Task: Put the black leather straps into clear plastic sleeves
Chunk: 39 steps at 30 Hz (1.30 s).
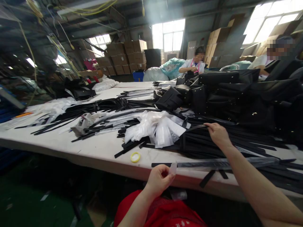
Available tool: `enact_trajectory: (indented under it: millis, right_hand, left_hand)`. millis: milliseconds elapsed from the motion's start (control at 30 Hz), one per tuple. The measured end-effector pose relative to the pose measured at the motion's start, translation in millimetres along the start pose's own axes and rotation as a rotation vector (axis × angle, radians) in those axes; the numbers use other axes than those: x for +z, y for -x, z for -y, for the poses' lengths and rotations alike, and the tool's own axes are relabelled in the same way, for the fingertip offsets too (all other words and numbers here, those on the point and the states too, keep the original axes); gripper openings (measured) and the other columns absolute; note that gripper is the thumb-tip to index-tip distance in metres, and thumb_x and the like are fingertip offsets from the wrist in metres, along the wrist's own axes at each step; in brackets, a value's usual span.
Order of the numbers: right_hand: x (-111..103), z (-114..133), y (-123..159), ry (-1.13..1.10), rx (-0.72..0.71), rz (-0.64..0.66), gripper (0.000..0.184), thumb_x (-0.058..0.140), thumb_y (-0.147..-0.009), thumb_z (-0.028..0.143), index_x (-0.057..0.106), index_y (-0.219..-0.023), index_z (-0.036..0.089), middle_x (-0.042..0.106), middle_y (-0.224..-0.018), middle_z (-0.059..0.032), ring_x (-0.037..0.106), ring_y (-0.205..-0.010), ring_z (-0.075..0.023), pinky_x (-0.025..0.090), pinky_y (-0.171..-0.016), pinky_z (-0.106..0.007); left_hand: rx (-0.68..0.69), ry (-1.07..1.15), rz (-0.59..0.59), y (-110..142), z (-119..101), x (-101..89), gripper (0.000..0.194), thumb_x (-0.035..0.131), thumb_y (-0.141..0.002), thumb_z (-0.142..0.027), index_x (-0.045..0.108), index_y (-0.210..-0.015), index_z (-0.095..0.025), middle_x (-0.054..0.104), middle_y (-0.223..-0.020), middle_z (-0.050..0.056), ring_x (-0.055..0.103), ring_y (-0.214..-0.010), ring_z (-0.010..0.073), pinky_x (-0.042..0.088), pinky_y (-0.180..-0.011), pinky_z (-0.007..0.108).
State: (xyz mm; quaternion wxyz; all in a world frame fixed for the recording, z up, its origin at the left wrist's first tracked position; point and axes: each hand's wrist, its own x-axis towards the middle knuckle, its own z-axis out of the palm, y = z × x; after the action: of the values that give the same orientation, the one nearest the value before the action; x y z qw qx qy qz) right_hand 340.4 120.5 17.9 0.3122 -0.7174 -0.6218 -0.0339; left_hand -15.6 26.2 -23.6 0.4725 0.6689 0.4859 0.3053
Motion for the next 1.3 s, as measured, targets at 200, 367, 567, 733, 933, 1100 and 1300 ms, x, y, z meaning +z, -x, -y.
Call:
enact_trajectory:
  millis: [200, 367, 567, 733, 933, 1100, 1300]
  right_hand:
    - [-83, 26, 3, -0.556, 0.011, -0.299, 0.03, 0.052, -0.09, 0.034, 0.066, -0.114, 0.022, 0.069, -0.107, -0.0069, 0.063, -0.098, -0.0233, 0.048, -0.095, -0.045]
    - [-102, 79, 37, -0.834, -0.169, -0.041, 0.024, 0.062, -0.088, 0.042, 0.068, -0.104, 0.025, 0.068, -0.116, -0.0059, 0.06, -0.115, -0.0237, 0.045, -0.104, -0.042]
    - [-101, 22, 9, -0.989, 0.039, -0.302, 0.026, 0.066, -0.085, 0.038, 0.067, -0.107, 0.025, 0.069, -0.116, -0.0054, 0.061, -0.116, -0.0224, 0.037, -0.111, -0.043]
    - [-81, -77, -9, -0.693, 0.256, -0.425, 0.024, 0.06, -0.085, 0.038, 0.069, -0.104, 0.027, 0.07, -0.112, -0.0086, 0.063, -0.107, -0.0239, 0.044, -0.097, -0.042]
    - [-61, -84, 23, -0.478, 0.31, -0.354, 0.015, 0.068, -0.069, 0.018, 0.071, -0.082, 0.024, 0.069, -0.089, -0.0084, 0.059, -0.098, -0.0295, 0.036, -0.099, -0.047]
    - [-30, 21, 108, -0.664, 0.24, 0.161, 0.032, 0.062, -0.082, 0.047, 0.075, -0.092, 0.02, 0.07, -0.087, -0.0077, 0.062, -0.073, -0.0219, 0.051, -0.071, -0.038]
    - [34, 134, 194, -1.341, 0.454, 0.916, 0.054, 0.067, -0.078, 0.062, 0.073, -0.107, 0.017, 0.073, -0.096, -0.0093, 0.067, -0.088, -0.0239, 0.054, -0.083, -0.039]
  left_hand:
    - [0.334, -0.08, -0.049, -17, -54, -3.1, 0.011, 0.066, -0.079, -0.022, 0.067, -0.069, -0.018, 0.071, -0.106, 0.009, 0.065, -0.095, 0.0206, 0.052, -0.085, 0.031]
    - [0.712, -0.17, 0.127, -61, -110, 12.4, 0.009, 0.077, -0.075, -0.028, 0.073, -0.072, -0.02, 0.05, -0.145, 0.009, 0.047, -0.132, 0.0295, 0.031, -0.115, 0.045]
    - [0.656, -0.313, 0.495, -56, -115, 15.0, 0.01, 0.072, -0.078, -0.03, 0.075, -0.078, -0.02, 0.067, -0.083, 0.002, 0.064, -0.076, 0.0157, 0.048, -0.074, 0.024]
    - [0.497, -0.344, 0.437, -14, -96, -6.4, 0.007, 0.07, -0.077, -0.026, 0.074, -0.076, -0.02, 0.063, -0.077, 0.0, 0.058, -0.07, 0.0133, 0.041, -0.063, 0.021]
    - [0.149, -0.243, 0.313, 7, -47, -8.9, 0.017, 0.066, -0.078, -0.027, 0.07, -0.067, -0.016, 0.06, -0.064, -0.001, 0.052, -0.061, 0.0113, 0.038, -0.058, 0.021]
    - [0.042, -0.096, 0.264, 14, -20, -6.5, 0.018, 0.069, -0.076, -0.03, 0.069, -0.066, -0.015, 0.058, -0.062, -0.002, 0.049, -0.06, 0.011, 0.037, -0.056, 0.02]
    - [0.108, 0.159, 0.395, 16, -20, -1.9, 0.021, 0.071, -0.077, -0.033, 0.068, -0.069, -0.014, 0.07, -0.082, 0.005, 0.063, -0.077, 0.0168, 0.049, -0.074, 0.025]
